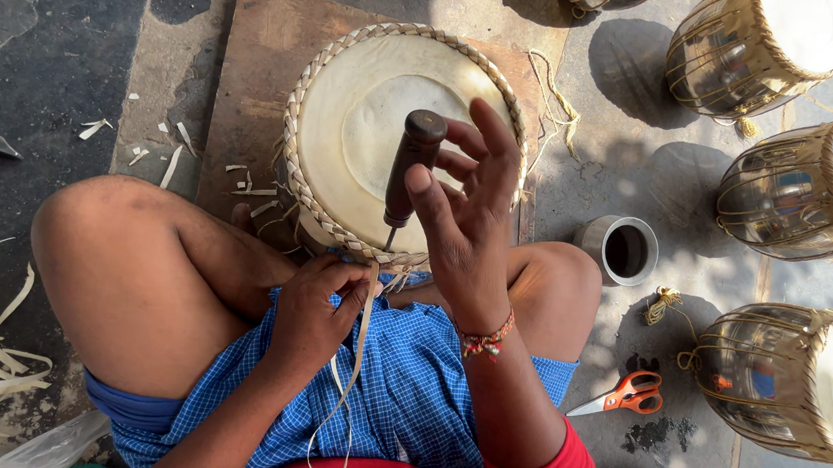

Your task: The person uses a small pointed tool to thread and tighten white strips around the rim of a drum, working on several drums positioned on a stone floor.

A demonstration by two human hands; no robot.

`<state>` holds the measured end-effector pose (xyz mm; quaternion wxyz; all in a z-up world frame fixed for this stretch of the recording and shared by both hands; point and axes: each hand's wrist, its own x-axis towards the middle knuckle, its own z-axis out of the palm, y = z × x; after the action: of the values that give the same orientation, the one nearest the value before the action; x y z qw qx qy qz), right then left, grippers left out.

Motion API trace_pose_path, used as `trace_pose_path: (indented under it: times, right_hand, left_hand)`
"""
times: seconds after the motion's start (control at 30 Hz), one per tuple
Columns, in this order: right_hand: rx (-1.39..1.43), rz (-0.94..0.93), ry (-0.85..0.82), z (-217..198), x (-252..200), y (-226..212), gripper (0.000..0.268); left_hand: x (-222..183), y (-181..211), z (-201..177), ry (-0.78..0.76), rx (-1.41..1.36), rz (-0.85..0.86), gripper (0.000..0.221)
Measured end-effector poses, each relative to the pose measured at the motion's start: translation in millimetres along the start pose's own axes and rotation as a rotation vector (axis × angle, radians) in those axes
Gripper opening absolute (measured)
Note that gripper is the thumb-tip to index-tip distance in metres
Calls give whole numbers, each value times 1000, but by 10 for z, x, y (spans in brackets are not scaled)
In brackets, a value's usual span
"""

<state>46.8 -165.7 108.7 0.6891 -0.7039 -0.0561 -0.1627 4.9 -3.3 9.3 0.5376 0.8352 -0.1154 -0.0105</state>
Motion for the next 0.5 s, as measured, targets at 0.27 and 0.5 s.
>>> trace_pose_path:
  times: [0.27,0.5]
  right_hand:
    - [490,153,-109,198,370,315,22]
    - [923,110,-382,-33,436,500,21]
  left_hand:
    - [36,30,-50,42,14,85,11]
    - [82,67,-41,107,54,170,10]
